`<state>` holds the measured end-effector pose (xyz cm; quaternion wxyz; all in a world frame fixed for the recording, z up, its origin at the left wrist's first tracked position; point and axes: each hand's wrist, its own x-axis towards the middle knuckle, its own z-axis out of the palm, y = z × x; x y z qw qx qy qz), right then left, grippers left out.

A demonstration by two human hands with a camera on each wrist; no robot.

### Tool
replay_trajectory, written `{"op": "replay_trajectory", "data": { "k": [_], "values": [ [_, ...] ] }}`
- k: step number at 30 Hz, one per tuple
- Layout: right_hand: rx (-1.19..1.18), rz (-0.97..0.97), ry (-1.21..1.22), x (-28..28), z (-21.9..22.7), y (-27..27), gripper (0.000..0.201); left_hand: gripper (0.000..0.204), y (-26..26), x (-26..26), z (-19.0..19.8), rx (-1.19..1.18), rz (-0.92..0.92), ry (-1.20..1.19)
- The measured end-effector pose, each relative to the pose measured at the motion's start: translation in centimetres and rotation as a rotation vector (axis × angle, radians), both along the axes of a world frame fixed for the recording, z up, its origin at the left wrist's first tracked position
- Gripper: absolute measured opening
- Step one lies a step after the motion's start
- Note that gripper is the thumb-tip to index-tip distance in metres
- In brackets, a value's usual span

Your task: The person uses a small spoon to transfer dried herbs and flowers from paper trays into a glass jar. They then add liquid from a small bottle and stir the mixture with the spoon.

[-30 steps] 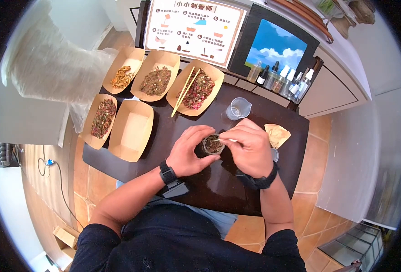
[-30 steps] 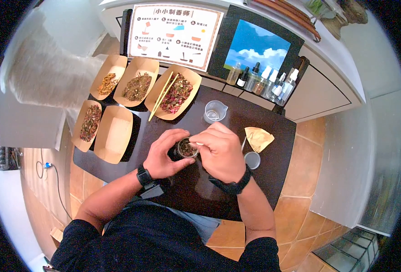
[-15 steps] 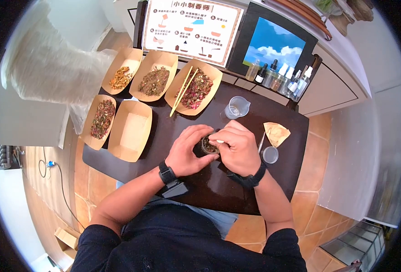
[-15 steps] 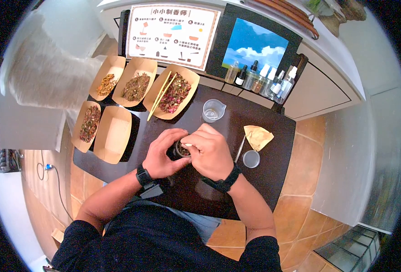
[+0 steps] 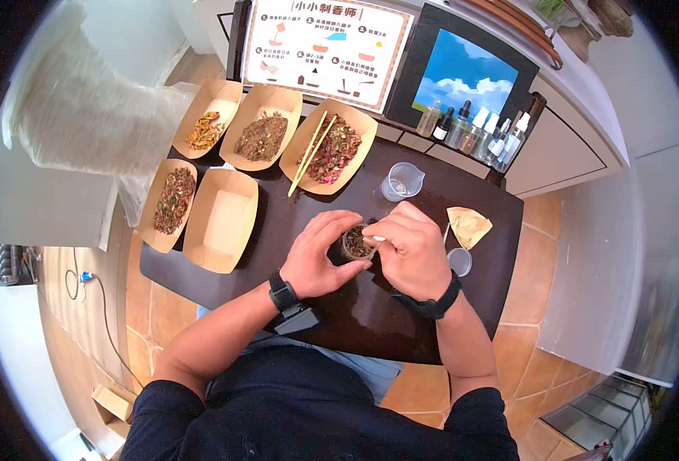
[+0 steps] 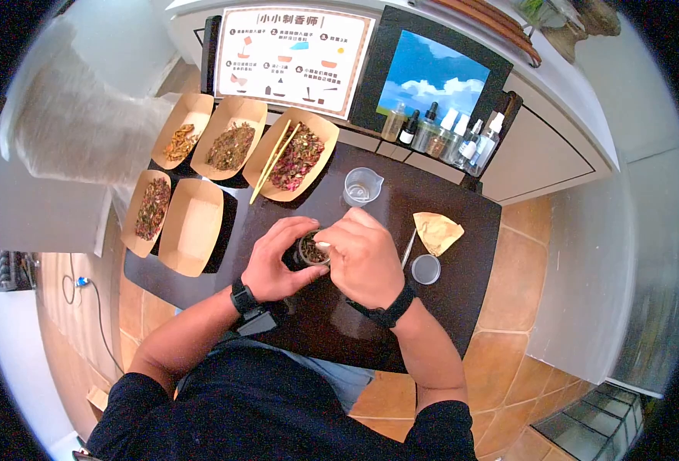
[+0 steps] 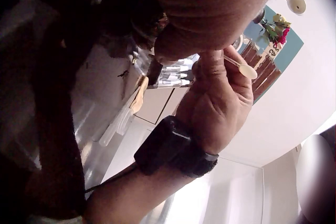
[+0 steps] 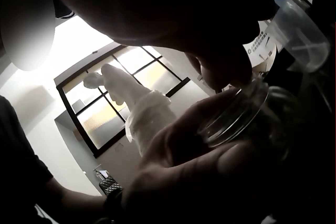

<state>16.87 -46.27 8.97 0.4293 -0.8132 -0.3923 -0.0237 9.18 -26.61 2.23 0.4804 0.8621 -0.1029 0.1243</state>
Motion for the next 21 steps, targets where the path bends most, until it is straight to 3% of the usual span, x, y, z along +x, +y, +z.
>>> {"op": "replay_trajectory", "data": {
  "k": [5,8,10,16,21],
  "values": [
    [0.084,-0.045,0.060,-0.2,1.7,-0.3,0.018,0.072,0.0,-0.1,-0.1,-0.014,0.003,-0.012],
    [0.087,-0.009,0.107,-0.2,0.9,-0.1,0.017,0.071,0.0,0.0,-0.1,-0.012,0.001,-0.017],
    [-0.007,0.010,-0.003,0.0,-0.6,0.5,0.014,0.071,0.1,0.0,0.0,0.007,-0.002,-0.009],
    [0.149,-0.042,0.107,-0.1,1.5,-0.1,0.015,0.070,0.0,0.0,0.0,-0.016,0.002,-0.021],
    [0.074,0.034,0.139,-0.3,-0.3,0.4,0.015,0.069,0.0,0.0,-0.1,-0.029,-0.005,-0.006]
  ]
}}
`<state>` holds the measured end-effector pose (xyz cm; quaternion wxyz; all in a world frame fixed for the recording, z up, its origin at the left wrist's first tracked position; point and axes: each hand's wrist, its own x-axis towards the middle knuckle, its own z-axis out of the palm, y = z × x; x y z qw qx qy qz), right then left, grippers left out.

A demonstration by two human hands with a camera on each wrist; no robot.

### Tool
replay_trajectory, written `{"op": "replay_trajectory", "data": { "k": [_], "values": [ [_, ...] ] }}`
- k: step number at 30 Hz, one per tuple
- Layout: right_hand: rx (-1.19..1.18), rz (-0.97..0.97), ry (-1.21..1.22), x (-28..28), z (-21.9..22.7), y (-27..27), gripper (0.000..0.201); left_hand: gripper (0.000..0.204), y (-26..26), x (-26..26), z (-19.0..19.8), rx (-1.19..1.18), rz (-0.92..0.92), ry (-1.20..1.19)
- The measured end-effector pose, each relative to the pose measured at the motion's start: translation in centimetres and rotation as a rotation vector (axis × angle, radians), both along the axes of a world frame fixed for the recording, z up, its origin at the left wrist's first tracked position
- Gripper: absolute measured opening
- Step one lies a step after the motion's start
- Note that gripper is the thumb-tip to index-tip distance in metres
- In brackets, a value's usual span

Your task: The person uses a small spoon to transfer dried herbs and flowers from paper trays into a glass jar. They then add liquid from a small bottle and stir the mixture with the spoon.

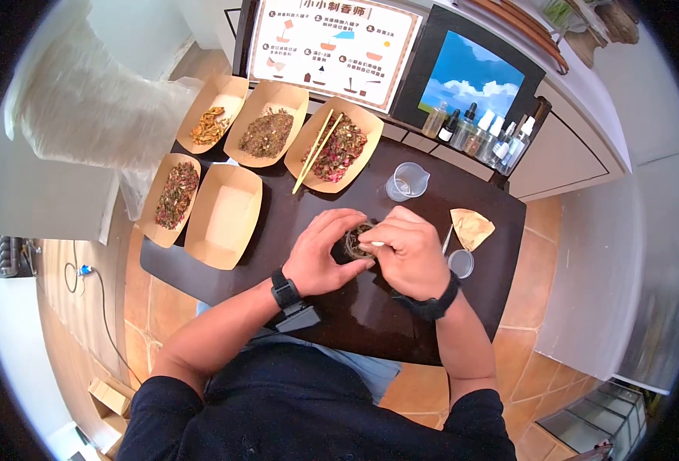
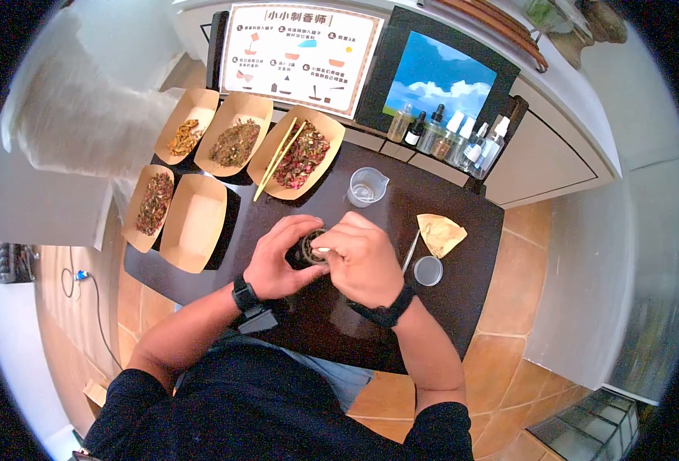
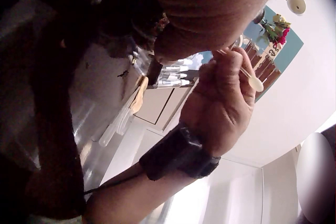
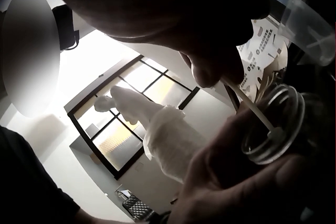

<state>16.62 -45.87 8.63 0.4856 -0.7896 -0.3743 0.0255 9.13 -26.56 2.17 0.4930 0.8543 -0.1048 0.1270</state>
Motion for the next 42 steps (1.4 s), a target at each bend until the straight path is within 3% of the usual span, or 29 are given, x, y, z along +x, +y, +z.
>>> {"op": "replay_trajectory", "data": {
  "k": [8,11,13,18,26,32,38,40,42],
  "values": [
    [0.026,-0.116,0.038,-0.3,2.0,-0.1,0.011,0.070,0.0,0.0,0.1,0.013,0.008,-0.014],
    [0.056,-0.094,-0.013,-0.2,0.7,0.1,0.008,0.070,0.0,0.1,0.0,0.024,0.004,-0.016],
    [-0.047,-0.015,-0.020,-0.1,-0.1,0.1,0.007,0.069,0.0,0.1,-0.1,0.032,0.007,-0.014],
    [0.010,-0.105,-0.140,-0.1,1.7,0.1,0.010,0.070,-0.2,0.0,-0.2,0.021,0.006,0.015],
    [0.062,-0.162,0.069,-1.6,4.1,-0.3,0.012,0.070,-0.2,0.0,-0.2,0.031,-0.016,-0.002],
    [-0.001,0.005,0.148,-0.9,1.7,-0.5,0.012,0.069,-0.1,-0.2,-0.3,0.009,-0.034,0.032],
    [0.050,-0.090,0.186,-1.3,4.1,-0.6,0.014,0.067,-0.4,-0.2,0.3,-0.009,-0.018,0.015],
    [0.013,-0.084,0.175,-1.1,2.8,-0.8,0.014,0.068,-0.3,-0.2,-0.4,0.023,-0.035,0.037],
    [-0.091,0.143,-0.174,-0.9,0.2,-0.6,0.010,0.067,-0.3,-0.2,-0.7,0.022,-0.032,0.029]
  ]
}}
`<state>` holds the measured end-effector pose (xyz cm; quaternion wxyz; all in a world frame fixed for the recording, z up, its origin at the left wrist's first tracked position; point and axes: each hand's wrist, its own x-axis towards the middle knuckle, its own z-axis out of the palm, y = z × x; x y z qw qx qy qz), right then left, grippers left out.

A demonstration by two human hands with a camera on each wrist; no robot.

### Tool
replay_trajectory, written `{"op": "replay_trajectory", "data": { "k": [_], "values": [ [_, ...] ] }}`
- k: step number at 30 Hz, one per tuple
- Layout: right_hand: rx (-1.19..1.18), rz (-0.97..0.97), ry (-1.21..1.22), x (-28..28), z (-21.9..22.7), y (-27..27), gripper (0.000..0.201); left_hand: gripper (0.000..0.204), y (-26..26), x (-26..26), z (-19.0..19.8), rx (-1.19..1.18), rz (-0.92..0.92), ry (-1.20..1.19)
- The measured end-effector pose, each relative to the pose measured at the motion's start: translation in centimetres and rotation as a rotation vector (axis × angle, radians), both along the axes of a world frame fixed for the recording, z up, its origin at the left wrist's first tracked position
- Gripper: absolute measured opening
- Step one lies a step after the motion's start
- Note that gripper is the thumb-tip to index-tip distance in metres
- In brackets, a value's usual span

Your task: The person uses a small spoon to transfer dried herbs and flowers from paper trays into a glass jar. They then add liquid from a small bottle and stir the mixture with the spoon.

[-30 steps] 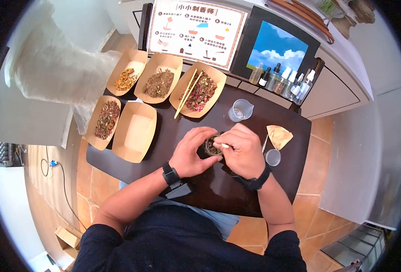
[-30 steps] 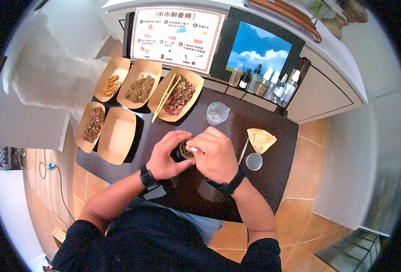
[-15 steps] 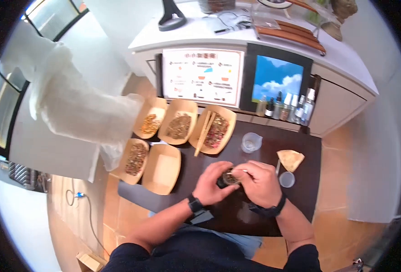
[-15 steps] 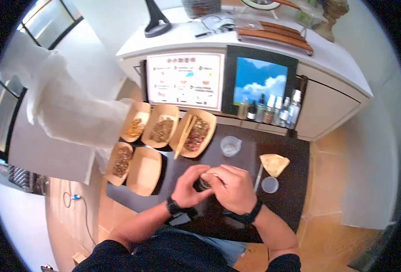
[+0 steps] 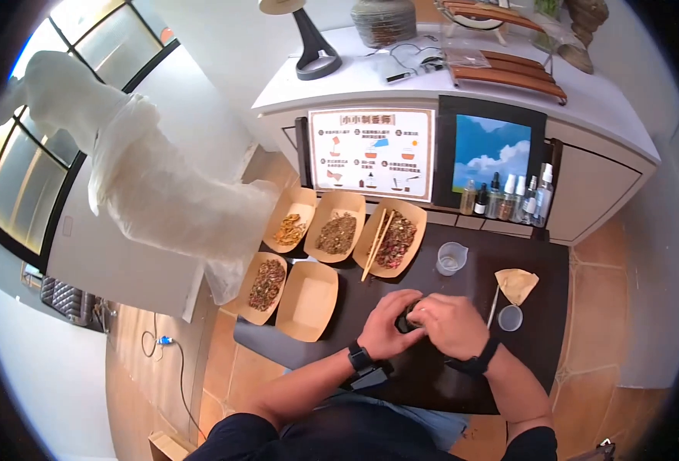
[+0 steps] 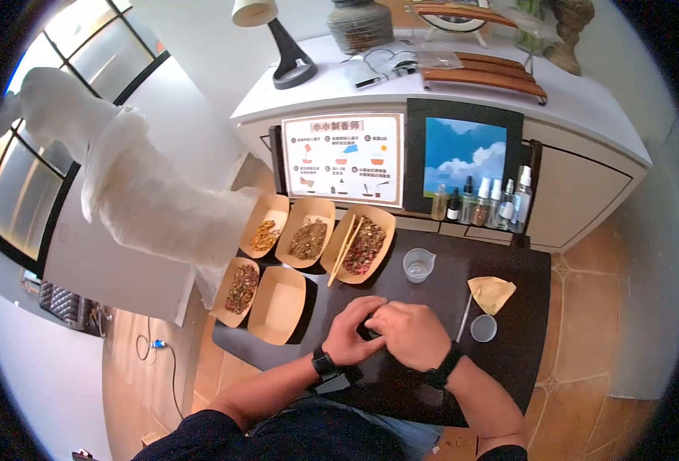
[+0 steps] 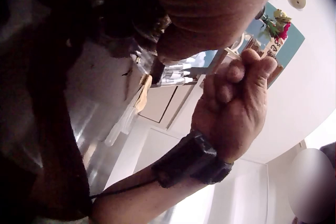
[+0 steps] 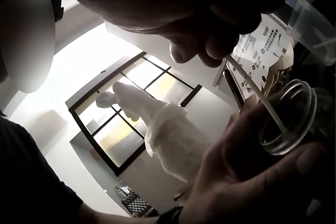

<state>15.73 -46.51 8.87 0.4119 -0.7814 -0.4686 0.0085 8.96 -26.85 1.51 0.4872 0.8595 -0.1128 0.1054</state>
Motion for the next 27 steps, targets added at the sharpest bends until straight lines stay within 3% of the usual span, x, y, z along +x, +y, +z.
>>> {"op": "replay_trajectory", "data": {
  "k": [1,7,12,14,22,24,27],
  "values": [
    [0.052,-0.030,0.203,-0.5,0.6,0.3,0.008,0.067,0.0,0.0,0.1,-0.001,-0.014,0.000],
    [0.009,-0.130,0.262,-0.5,1.9,0.0,0.007,0.065,-0.2,0.0,0.6,0.002,0.012,0.023],
    [0.058,-0.128,0.234,-0.1,2.2,-0.1,0.007,0.064,-0.1,0.0,0.6,-0.007,0.003,-0.013],
    [0.119,-0.011,0.215,0.1,0.7,0.0,0.008,0.064,-0.1,0.1,0.8,0.000,0.006,0.006],
    [0.203,-0.163,0.134,0.1,1.3,-0.3,0.017,0.064,-0.5,0.0,1.1,-0.017,0.001,0.016],
    [0.084,-0.117,0.057,0.2,-0.2,-0.1,0.016,0.064,-0.4,0.1,1.1,0.020,0.017,0.028],
    [0.137,-0.129,0.033,0.0,-0.3,0.0,0.017,0.063,-0.4,0.1,0.6,0.005,-0.002,0.011]
  ]
}}
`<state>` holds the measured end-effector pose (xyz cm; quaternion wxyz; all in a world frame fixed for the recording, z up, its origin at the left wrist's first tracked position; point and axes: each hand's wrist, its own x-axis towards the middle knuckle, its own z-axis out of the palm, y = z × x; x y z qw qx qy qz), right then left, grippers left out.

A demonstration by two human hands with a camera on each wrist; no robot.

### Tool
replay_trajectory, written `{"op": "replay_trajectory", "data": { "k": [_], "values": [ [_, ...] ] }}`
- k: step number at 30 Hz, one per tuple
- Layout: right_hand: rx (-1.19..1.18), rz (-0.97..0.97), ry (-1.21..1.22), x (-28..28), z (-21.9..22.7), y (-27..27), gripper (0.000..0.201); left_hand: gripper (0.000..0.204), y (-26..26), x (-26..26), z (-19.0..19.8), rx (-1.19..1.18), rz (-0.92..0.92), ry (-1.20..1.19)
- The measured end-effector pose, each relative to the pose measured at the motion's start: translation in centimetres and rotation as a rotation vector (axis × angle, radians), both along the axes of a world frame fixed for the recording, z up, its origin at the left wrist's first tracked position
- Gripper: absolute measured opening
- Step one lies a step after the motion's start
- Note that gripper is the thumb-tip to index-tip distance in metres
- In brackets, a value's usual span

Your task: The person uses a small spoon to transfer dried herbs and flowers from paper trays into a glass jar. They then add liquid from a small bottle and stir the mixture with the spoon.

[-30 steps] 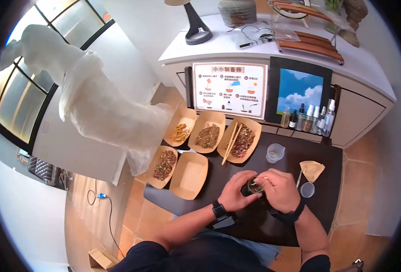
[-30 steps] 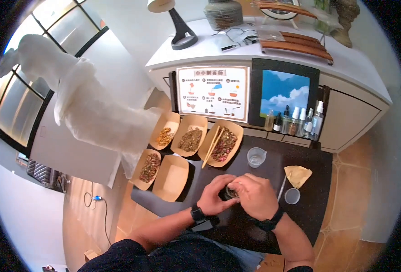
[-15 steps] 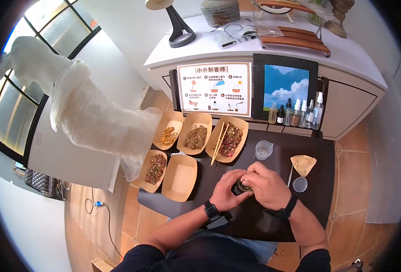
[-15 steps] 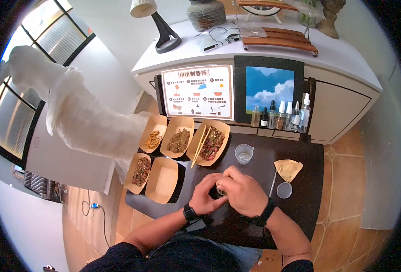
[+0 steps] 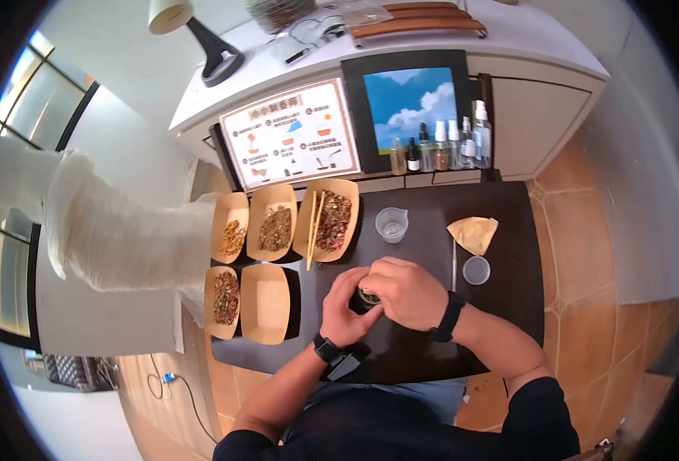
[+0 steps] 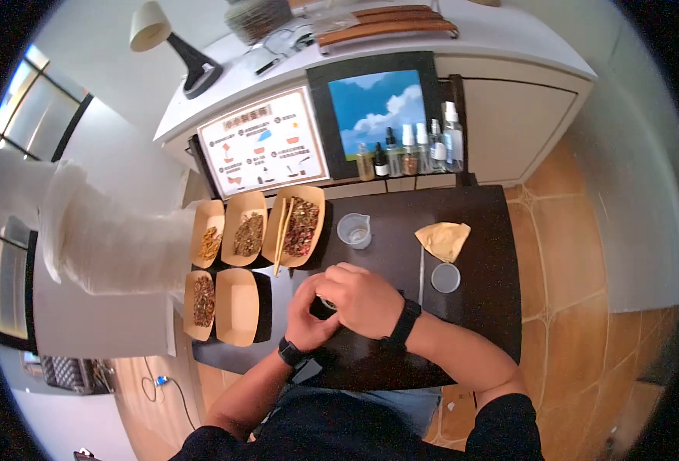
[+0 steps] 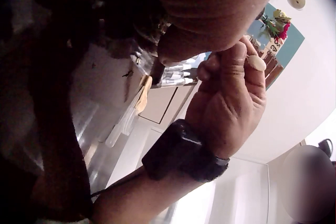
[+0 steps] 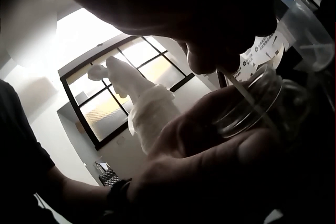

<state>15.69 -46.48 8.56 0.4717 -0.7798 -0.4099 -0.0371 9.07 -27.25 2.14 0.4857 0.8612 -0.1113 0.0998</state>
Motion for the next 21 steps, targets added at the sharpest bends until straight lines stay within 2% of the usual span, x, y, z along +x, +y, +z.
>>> {"op": "replay_trajectory", "data": {
  "k": [2,9,13,15,17,21],
  "values": [
    [0.057,0.004,-0.041,-0.2,0.6,0.0,0.019,0.063,0.0,0.0,-0.3,-0.012,0.016,-0.004],
    [0.000,-0.019,-0.061,-0.6,-0.8,0.1,0.015,0.063,-0.2,0.1,-0.1,-0.023,0.003,0.018],
    [0.014,0.001,-0.063,-0.8,1.2,-0.2,0.013,0.065,0.1,0.1,-0.1,0.012,0.009,-0.005],
    [0.014,0.026,-0.043,-0.9,0.8,-0.3,0.013,0.066,0.2,-0.1,-0.3,0.036,0.029,-0.034],
    [-0.190,0.091,0.005,-0.8,0.0,-0.3,0.008,0.068,0.1,0.0,-0.3,0.021,0.009,-0.007],
    [-0.125,0.023,0.004,-0.6,1.1,-0.8,0.007,0.066,0.0,0.0,0.1,0.025,0.009,-0.002]
  ]
}}
